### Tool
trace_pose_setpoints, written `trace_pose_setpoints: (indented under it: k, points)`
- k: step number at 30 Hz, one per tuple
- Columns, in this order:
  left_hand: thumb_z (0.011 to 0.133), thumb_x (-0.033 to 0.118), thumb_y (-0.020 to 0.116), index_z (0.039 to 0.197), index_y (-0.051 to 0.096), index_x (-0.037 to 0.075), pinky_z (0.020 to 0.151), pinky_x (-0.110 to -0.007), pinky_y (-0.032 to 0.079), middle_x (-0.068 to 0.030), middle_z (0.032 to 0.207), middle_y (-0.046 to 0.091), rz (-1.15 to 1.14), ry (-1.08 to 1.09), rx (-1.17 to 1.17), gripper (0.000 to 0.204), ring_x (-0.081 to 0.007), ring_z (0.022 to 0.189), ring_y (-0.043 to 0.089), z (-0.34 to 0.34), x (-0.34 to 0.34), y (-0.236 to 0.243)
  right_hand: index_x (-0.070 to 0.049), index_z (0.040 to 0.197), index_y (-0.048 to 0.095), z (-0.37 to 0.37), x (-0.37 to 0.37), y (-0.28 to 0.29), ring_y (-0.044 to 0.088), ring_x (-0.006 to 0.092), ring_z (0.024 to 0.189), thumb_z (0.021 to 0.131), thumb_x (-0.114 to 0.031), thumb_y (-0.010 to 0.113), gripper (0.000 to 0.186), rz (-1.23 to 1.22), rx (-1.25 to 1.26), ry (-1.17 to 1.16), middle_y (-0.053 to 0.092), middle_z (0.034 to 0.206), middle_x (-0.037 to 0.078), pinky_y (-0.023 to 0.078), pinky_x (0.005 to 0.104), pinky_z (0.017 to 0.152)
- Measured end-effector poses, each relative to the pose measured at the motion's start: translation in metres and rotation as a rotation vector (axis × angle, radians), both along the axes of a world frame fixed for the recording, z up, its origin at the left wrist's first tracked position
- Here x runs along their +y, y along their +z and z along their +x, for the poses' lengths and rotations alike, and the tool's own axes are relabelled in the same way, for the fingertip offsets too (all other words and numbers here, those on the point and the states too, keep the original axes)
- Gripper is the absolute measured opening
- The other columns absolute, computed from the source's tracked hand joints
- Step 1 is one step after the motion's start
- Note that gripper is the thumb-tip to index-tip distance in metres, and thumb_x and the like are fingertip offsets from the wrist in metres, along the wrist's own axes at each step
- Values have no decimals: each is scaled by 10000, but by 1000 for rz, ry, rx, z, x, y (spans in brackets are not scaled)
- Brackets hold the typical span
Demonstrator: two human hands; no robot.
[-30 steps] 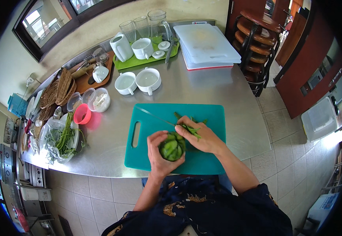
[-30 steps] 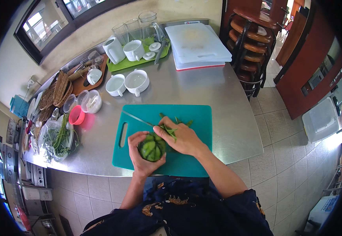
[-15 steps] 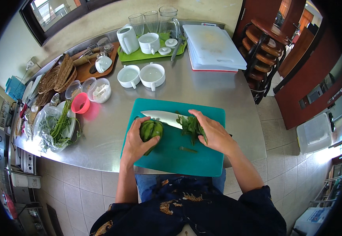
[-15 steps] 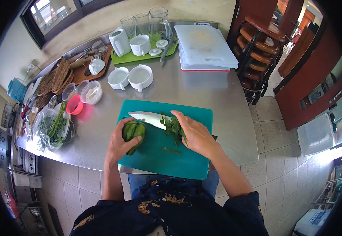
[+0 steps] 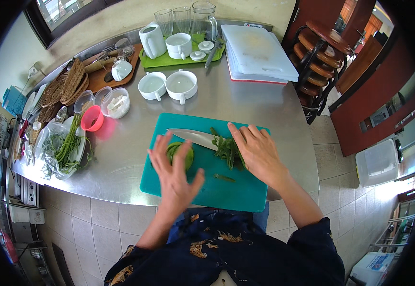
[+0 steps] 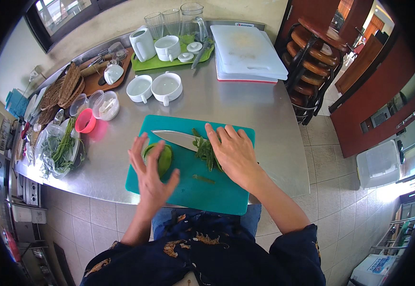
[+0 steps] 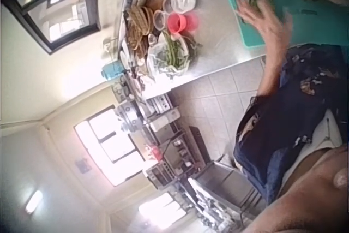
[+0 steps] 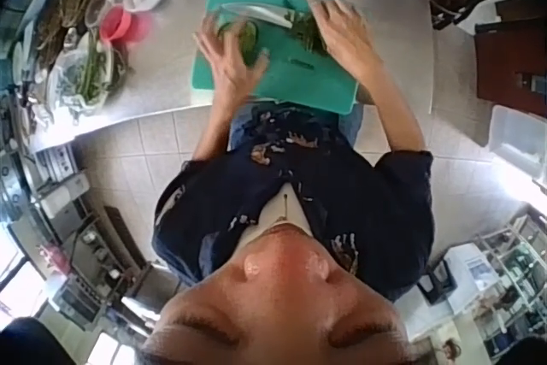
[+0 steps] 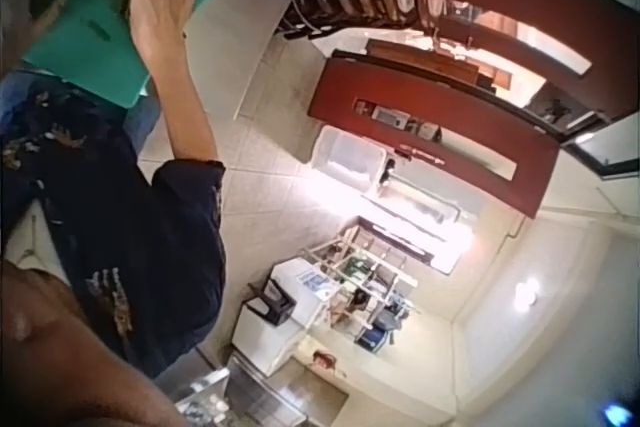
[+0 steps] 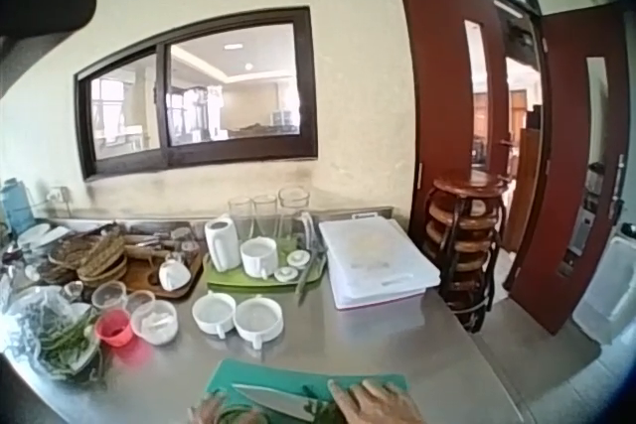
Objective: Peel a green vegetable using a chef's knife on a cutting board.
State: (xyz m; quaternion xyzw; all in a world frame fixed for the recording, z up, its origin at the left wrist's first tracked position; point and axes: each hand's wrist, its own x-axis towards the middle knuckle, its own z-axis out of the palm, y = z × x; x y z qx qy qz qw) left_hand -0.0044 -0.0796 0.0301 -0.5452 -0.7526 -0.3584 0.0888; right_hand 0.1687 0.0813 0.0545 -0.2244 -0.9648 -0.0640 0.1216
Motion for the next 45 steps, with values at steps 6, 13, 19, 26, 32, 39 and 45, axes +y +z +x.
trace_pose_setpoints:
  k: [6, 13, 19, 26, 32, 39, 45]
  points:
    - [737, 392, 850, 1421, 573, 292, 1151, -709, 133, -169, 1541, 285, -28, -332, 10, 745, -465, 1436, 244, 44, 7, -10, 21, 1398, 493, -11, -4, -18, 538, 259, 1072, 767, -51, 684, 663, -107, 120, -25, 611, 1106, 93, 442, 378, 837]
    - [850, 580, 672, 1405, 587, 311, 1157, -701, 132, -142, 1546, 303, -107, -352, 74, 623, -426, 1445, 234, 43, 19, -15, -16, 1395, 494, 0, -2, -33, 513, 280, 1134, 771, -91, 713, 666, -279, 129, -47, 584, 1205, 104, 433, 409, 916]
    - [893, 489, 673, 1368, 597, 111, 1179, -615, 216, -158, 1521, 346, -144, -365, 21, 612, -412, 1430, 289, 40, 19, -27, -50, 1320, 547, 12, 0, -17, 515, 290, 1152, 796, -181, 765, 583, -302, 245, -142, 583, 1188, 97, 445, 413, 952]
    - [925, 252, 669, 1300, 616, -13, 1095, -514, 356, -171, 1444, 430, -107, -342, -93, 462, -404, 1319, 413, 38, 21, -28, -60, 1040, 644, 43, -7, -35, 543, 247, 1047, 782, -249, 804, 358, -202, 135, -229, 575, 1020, 60, 473, 403, 832]
    - [923, 227, 668, 1353, 575, 1, 1075, -515, 362, -185, 1402, 451, -132, -315, -128, 495, -400, 1267, 437, 44, 25, -34, -75, 973, 588, 46, -13, -39, 594, 249, 967, 762, -182, 812, 326, -222, 203, -158, 578, 975, 56, 510, 386, 764]
    - [897, 394, 690, 1502, 471, 242, 1134, -625, 247, -184, 1540, 281, -156, -343, -28, 661, -446, 1412, 257, 64, 23, -29, -92, 989, 534, 50, -27, -23, 652, 249, 820, 744, -121, 806, 367, -265, 306, -175, 601, 886, 53, 528, 393, 614]
    - [907, 695, 482, 1535, 415, 340, 1128, -745, 101, -162, 1633, 165, -274, -300, 138, 725, -479, 1489, 108, 69, 34, -38, -95, 983, 545, 52, -36, -4, 656, 240, 815, 746, -134, 803, 352, -259, 291, -216, 611, 894, 43, 522, 393, 607]
